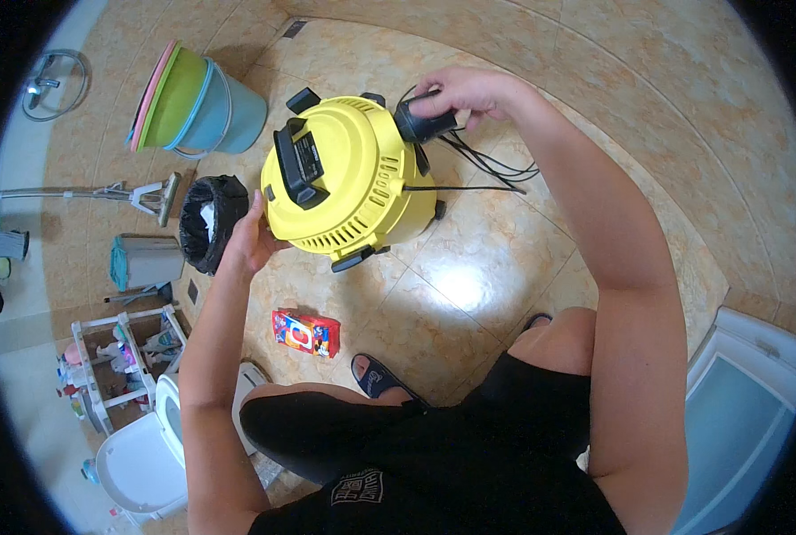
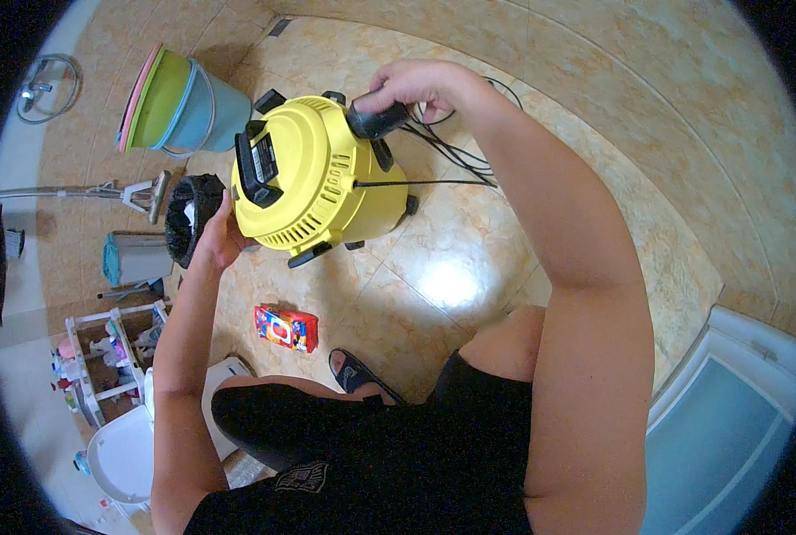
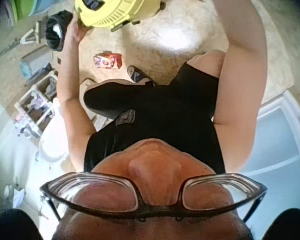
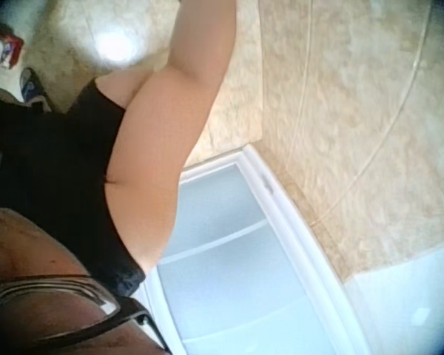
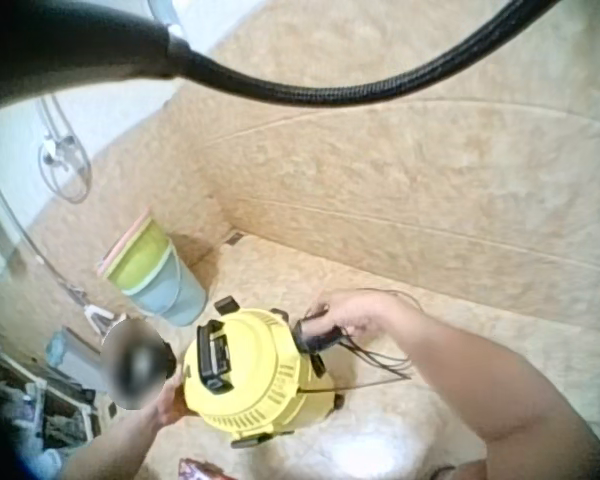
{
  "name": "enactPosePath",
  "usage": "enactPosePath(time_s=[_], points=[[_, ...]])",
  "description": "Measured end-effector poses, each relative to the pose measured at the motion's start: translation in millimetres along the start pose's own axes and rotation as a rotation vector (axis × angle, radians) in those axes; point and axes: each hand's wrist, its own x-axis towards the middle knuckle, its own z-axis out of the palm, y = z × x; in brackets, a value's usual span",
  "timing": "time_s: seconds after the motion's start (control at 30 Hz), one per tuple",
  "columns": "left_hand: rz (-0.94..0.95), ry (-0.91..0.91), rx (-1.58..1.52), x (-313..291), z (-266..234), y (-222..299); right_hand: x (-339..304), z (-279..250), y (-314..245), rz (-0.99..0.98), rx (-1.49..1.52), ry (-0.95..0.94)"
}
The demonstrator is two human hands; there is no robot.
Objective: The person assembles a yellow wet/dry vacuum cleaner by inserting a cylindrical filter into the top, covering it with a white mesh bag, and securing the yellow lid. The person then places the assembled unit on the floor.
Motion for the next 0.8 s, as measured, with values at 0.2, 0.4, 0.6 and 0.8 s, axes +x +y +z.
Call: enactPosePath(time_s=[0.2, 0.4, 0.6, 0.8], points=[[0.01, 0.08, 0.042, 8, 27, 1, 6, 5, 4, -0.087, 0.035, 0.004], [0.087, 0.162, 0.06, 14, 27, -2, 0, 7, 3, -0.109, 0.027, 0.034], [0.139, 0.138, 0.002, 17, 23, 1, 6, 6, 13, -0.139, 0.096, -0.046], [0.121, 0.052, -0.038, 5, 35, 18, 22, -8, 2, -0.012, 0.127, -0.301]])
